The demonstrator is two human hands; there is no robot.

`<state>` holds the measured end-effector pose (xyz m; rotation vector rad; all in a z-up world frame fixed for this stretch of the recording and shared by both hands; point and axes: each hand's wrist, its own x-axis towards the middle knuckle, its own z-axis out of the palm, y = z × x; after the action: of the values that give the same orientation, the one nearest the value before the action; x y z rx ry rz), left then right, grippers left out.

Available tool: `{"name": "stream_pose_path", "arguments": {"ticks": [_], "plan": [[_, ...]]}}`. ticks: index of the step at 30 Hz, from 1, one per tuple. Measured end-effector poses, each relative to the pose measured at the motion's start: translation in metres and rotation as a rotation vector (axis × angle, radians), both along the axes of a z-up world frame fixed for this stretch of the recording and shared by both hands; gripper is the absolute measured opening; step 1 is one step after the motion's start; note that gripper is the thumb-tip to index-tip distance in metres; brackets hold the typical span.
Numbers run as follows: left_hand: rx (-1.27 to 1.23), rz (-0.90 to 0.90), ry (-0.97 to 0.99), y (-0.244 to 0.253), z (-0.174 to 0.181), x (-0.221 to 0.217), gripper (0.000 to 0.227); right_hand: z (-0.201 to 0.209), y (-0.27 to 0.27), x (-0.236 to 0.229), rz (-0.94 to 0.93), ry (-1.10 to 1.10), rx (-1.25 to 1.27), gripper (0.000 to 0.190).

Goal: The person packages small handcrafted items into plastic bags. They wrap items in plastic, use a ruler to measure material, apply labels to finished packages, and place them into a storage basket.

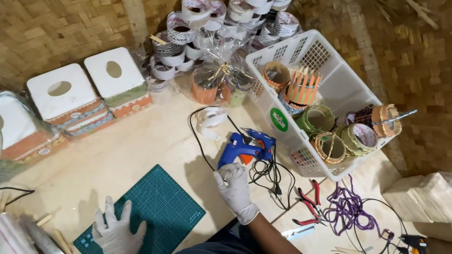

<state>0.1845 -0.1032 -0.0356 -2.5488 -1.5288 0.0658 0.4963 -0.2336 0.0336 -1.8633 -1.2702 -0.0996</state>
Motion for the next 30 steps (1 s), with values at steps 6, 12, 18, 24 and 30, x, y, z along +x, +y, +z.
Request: {"name": "stream_pose_path", "arguments": {"ticks": [6,12,18,24,30], "plan": [[-0.037,-0.019,-0.103,-0.017,-0.024,0.009,0.085,0.003,0.013,0.048,-0.108,-0.024,-0.177,0.021],[-0.251,0.131,0.072,-0.019,-0.027,0.004,0.089,0.010,0.066,0.136,-0.260,0.363,-0.158,0.023],[-0.300,0.261,0.048,-0.019,-0.012,-0.004,0.089,0.082,0.169,0.197,-0.114,0.316,0.004,0.079],[-0.309,0.368,-0.037,-0.025,0.011,-0.008,0.087,0.055,0.214,0.252,0.066,0.340,-0.214,0.051],[-0.293,0.443,-0.213,-0.031,0.016,-0.020,0.079,0.075,0.211,0.243,-0.141,0.171,-0.494,0.054]]}}
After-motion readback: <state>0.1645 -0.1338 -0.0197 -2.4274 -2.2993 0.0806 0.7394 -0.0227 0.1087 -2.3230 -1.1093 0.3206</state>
